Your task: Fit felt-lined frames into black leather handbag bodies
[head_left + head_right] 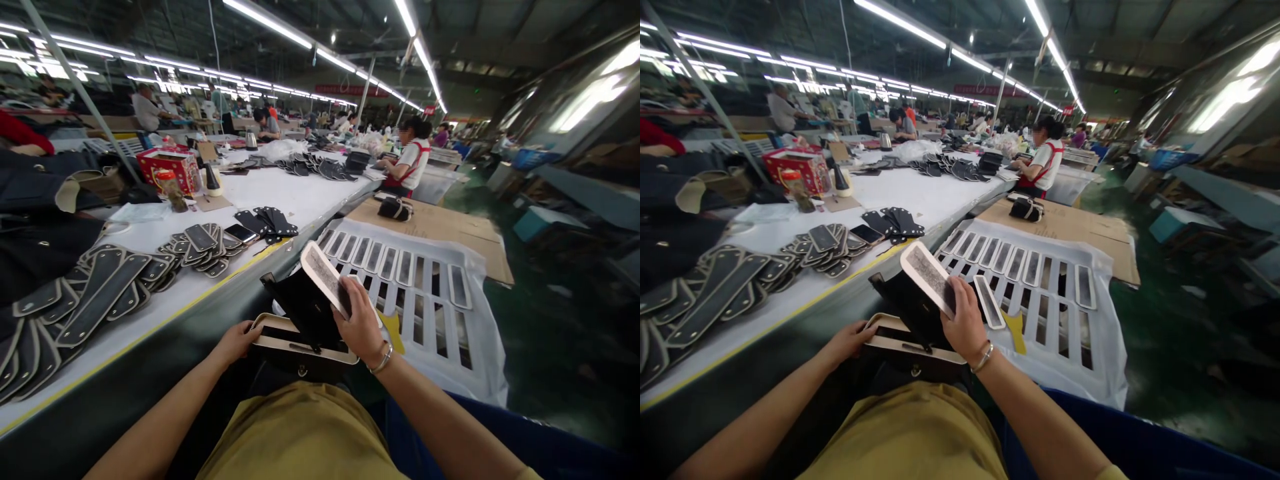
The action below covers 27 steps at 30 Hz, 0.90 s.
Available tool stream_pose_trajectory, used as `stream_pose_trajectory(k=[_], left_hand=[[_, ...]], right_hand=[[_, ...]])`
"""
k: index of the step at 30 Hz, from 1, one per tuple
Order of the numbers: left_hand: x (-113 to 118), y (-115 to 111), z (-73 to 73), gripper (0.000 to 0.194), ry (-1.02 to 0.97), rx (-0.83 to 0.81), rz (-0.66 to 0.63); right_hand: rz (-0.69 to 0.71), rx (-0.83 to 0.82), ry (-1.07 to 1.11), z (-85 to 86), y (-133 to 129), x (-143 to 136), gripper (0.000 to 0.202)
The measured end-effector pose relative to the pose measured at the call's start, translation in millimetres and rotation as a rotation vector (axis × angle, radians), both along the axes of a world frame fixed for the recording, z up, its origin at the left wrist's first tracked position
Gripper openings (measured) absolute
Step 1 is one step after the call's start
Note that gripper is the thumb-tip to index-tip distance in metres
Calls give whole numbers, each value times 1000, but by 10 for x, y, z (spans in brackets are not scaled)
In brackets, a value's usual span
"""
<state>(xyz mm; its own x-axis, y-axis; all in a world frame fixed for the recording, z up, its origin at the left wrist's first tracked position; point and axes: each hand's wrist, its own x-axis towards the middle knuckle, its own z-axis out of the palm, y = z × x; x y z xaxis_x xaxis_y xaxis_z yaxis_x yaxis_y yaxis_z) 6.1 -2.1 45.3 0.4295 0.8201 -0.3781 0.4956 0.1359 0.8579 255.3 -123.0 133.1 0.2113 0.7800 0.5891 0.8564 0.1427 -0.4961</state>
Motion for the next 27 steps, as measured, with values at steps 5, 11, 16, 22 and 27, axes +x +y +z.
stream_pose_trajectory(k=[5,11,16,22,27], left_hand=[[-13,61,-94,42,54,96,-62],[1,-34,132,43,131,405,-12],[341,-183,423,53,-13,521,-49],[811,-139,395,33,-216,42,-341],[847,-106,303,23,-118,169,-371]], right_hand=[[-38,12,-58,-67,50,106,57],[-106,35,-91,-160,34,191,62],[-16,97,-95,-89,-12,90,63],[-27,124,-82,-134,14,140,62],[-37,58,-103,-225,-89,235,63]])
